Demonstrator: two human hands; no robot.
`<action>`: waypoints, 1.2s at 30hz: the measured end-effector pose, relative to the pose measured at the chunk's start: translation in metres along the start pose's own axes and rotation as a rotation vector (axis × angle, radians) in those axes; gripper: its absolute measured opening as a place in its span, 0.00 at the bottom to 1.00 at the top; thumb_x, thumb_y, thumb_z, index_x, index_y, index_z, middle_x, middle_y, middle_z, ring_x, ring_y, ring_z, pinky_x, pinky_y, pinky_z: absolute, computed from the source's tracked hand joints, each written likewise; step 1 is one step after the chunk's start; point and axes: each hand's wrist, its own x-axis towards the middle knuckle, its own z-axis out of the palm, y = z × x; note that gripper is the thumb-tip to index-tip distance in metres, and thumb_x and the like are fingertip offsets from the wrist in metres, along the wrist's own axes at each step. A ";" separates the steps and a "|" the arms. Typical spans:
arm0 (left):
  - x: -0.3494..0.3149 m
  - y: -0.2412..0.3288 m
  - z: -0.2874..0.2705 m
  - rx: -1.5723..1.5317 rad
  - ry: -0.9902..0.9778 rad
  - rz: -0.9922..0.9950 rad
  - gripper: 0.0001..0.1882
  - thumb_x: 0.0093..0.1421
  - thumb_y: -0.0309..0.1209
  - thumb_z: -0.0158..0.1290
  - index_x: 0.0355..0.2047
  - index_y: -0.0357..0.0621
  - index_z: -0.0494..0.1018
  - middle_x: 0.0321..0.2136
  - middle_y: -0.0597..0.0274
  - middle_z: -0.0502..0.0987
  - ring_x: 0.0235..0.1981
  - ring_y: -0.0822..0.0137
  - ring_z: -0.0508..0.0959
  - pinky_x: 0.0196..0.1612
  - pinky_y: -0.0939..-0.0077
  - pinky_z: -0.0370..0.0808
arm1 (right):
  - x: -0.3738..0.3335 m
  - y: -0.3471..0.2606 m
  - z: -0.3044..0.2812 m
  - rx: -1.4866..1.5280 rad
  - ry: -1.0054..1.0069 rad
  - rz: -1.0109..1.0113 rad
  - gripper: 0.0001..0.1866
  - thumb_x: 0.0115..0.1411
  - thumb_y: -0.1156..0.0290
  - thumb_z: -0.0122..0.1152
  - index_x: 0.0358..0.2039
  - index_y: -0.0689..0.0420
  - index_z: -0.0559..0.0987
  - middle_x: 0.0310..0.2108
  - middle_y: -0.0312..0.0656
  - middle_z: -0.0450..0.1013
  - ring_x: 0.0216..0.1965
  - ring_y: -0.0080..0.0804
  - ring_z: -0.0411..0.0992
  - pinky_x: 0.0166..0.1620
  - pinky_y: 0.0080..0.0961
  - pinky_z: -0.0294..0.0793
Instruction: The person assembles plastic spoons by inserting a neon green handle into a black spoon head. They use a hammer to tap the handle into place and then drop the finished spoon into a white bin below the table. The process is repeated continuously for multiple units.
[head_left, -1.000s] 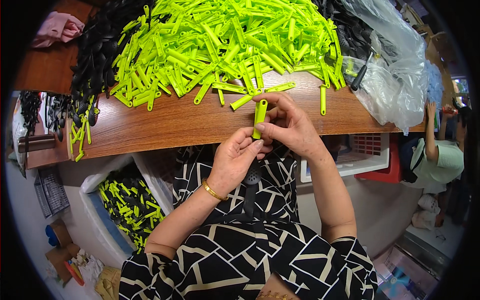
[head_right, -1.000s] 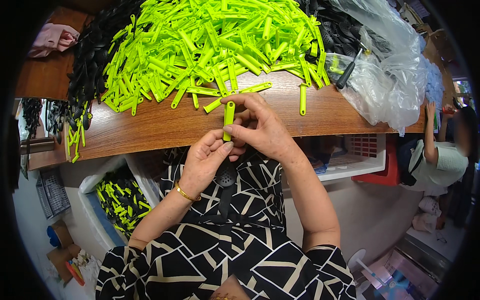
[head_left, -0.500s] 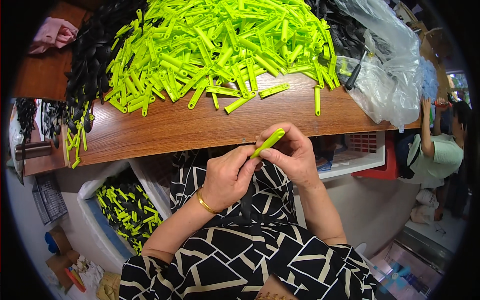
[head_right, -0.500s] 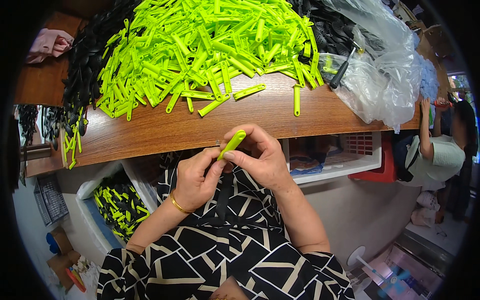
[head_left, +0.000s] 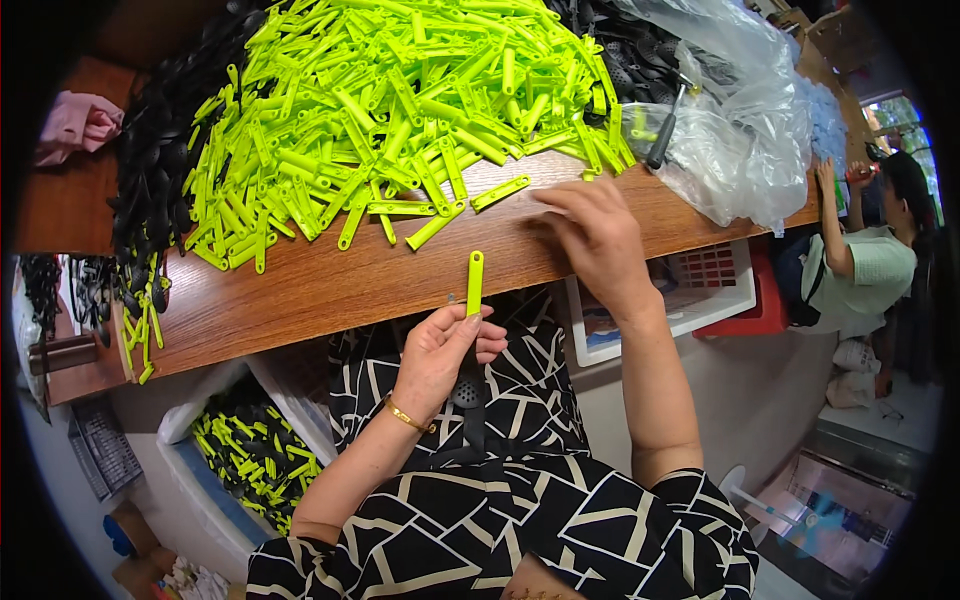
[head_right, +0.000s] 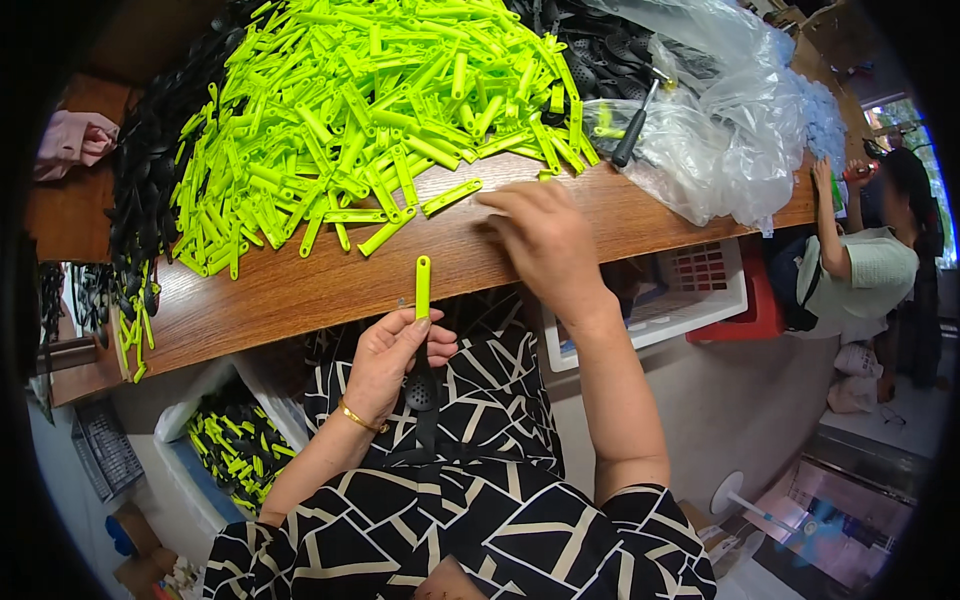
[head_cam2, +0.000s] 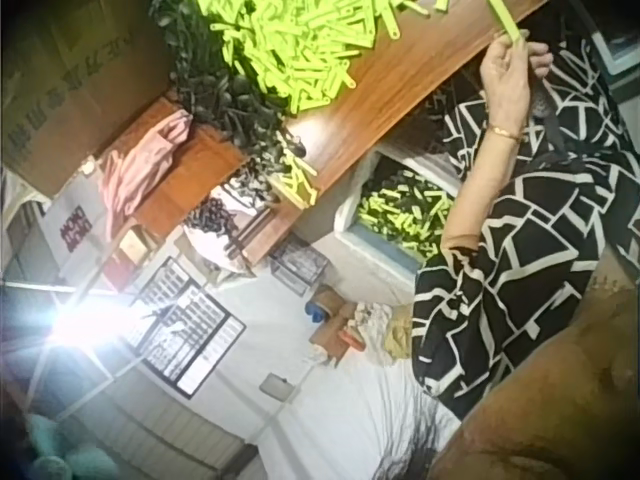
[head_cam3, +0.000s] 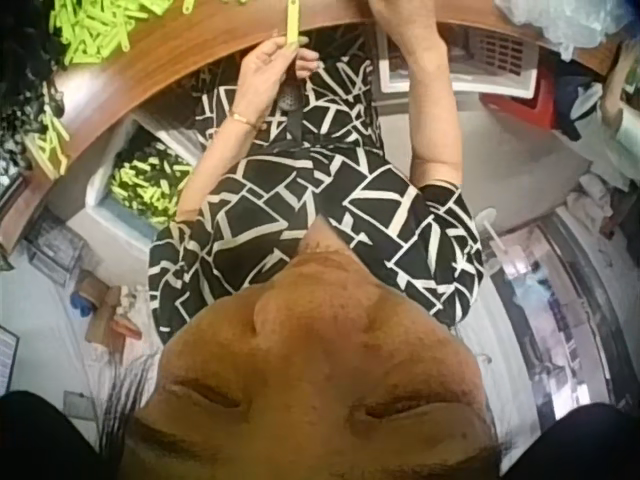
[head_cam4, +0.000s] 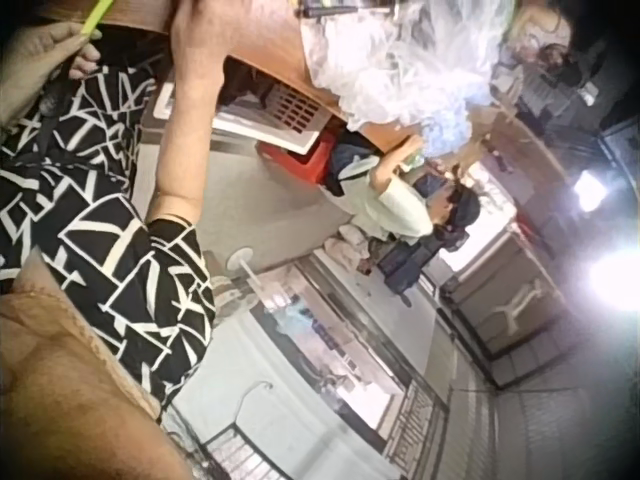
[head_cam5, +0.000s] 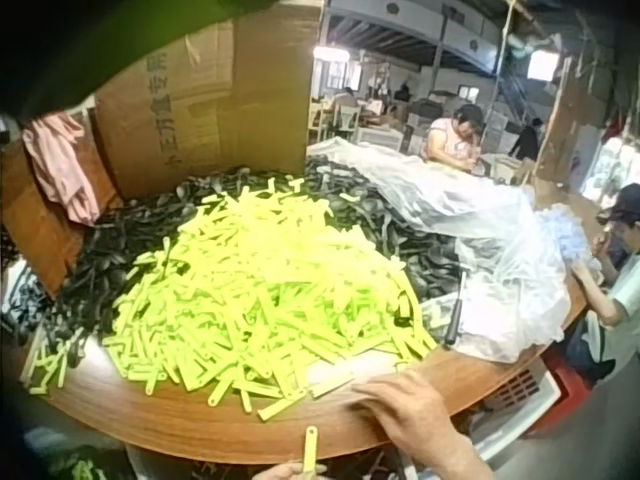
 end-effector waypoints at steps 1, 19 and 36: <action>0.000 -0.002 0.000 0.003 0.003 -0.007 0.16 0.73 0.34 0.49 0.53 0.35 0.72 0.39 0.53 0.82 0.39 0.67 0.84 0.44 0.77 0.81 | 0.006 -0.006 0.006 -0.043 -0.027 -0.141 0.11 0.56 0.74 0.67 0.41 0.57 0.83 0.38 0.41 0.79 0.41 0.40 0.75 0.45 0.34 0.74; -0.015 0.027 0.010 0.051 -0.295 0.102 0.21 0.71 0.30 0.50 0.61 0.36 0.65 0.45 0.50 0.81 0.32 0.76 0.79 0.37 0.86 0.74 | -0.044 -0.033 0.013 1.440 -0.373 0.608 0.09 0.60 0.78 0.67 0.41 0.59 0.78 0.38 0.38 0.77 0.37 0.25 0.76 0.42 0.21 0.76; -0.028 0.031 0.024 0.062 -0.093 0.189 0.18 0.70 0.27 0.52 0.58 0.34 0.70 0.38 0.60 0.82 0.37 0.76 0.81 0.37 0.83 0.80 | -0.046 -0.074 0.020 1.284 -0.258 0.723 0.19 0.67 0.77 0.60 0.57 0.64 0.70 0.43 0.48 0.80 0.44 0.25 0.78 0.45 0.19 0.79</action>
